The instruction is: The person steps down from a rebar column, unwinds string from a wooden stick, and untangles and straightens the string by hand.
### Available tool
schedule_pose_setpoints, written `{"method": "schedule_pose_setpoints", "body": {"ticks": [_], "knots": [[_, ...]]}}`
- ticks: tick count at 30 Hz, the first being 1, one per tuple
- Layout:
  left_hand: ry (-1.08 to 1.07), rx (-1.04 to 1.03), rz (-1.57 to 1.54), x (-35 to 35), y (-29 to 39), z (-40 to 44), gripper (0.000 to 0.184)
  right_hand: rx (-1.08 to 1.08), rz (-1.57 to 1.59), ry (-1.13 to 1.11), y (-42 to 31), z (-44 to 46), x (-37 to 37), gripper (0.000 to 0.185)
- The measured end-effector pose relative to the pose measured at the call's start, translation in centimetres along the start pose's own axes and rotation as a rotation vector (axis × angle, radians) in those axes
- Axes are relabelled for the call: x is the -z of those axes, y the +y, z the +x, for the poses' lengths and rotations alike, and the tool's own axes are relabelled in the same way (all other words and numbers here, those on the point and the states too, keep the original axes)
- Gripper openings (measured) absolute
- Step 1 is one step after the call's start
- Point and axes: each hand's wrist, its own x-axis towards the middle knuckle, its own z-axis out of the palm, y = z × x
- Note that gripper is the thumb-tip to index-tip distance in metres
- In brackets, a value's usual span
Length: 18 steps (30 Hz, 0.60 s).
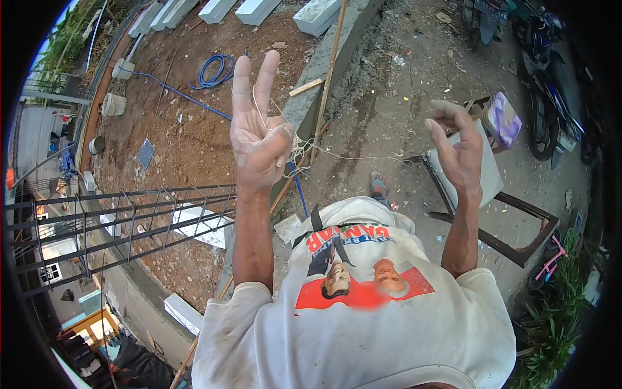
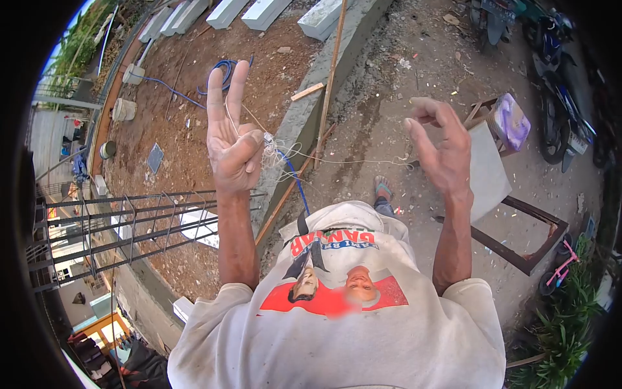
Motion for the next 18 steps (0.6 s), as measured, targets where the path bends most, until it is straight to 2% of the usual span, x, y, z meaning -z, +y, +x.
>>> {"method": "schedule_pose_setpoints", "body": {"ticks": [1,3,5,6,8,9,11,12,14,15,17,18], "knots": [[-0.012,0.008,-0.005,-0.5,-0.3,0.1,0.109,-0.068,0.277,-0.069,-0.9,-0.2,-1.7,0.038],[0.004,0.098,-0.137,-1.5,-1.0,0.4,0.109,0.069,0.471,-0.206,-2.4,-0.1,-5.2,0.038],[-0.016,0.147,-0.186,-2.1,-1.6,0.5,0.109,0.077,0.650,-0.196,-4.6,0.1,-8.9,0.039],[-0.026,0.184,-0.231,-2.4,-1.9,0.6,0.109,0.079,0.645,-0.187,-4.8,0.2,-9.8,0.039],[-0.050,0.188,-0.226,-2.7,-1.8,0.6,0.108,-0.205,0.813,-0.512,-4.5,0.6,-10.9,0.030],[-0.050,0.203,-0.229,-2.7,-1.5,0.5,0.106,-0.199,0.805,-0.506,-4.0,0.6,-11.0,0.030],[-0.047,0.223,-0.215,-2.4,-0.9,0.2,0.102,-0.174,0.744,-0.555,-3.1,0.7,-10.7,0.017],[-0.065,0.202,-0.224,-2.3,-0.6,-0.2,0.102,-0.153,0.726,-0.546,-2.7,0.9,-10.2,0.017],[0.029,0.340,-0.152,-2.1,-0.4,-1.0,0.093,0.190,0.217,-0.105,-1.9,1.8,-9.0,0.011],[0.010,0.324,-0.159,-2.0,-0.7,-1.5,0.093,0.278,0.161,0.006,-1.3,2.7,-8.5,0.012],[0.105,0.367,-0.103,-1.5,-1.8,-2.5,0.077,0.253,0.162,0.064,-1.0,4.0,-7.2,0.012],[0.095,0.366,-0.106,-1.0,-2.6,-2.6,0.077,0.213,0.177,0.106,-0.8,4.5,-6.6,0.011]]}}
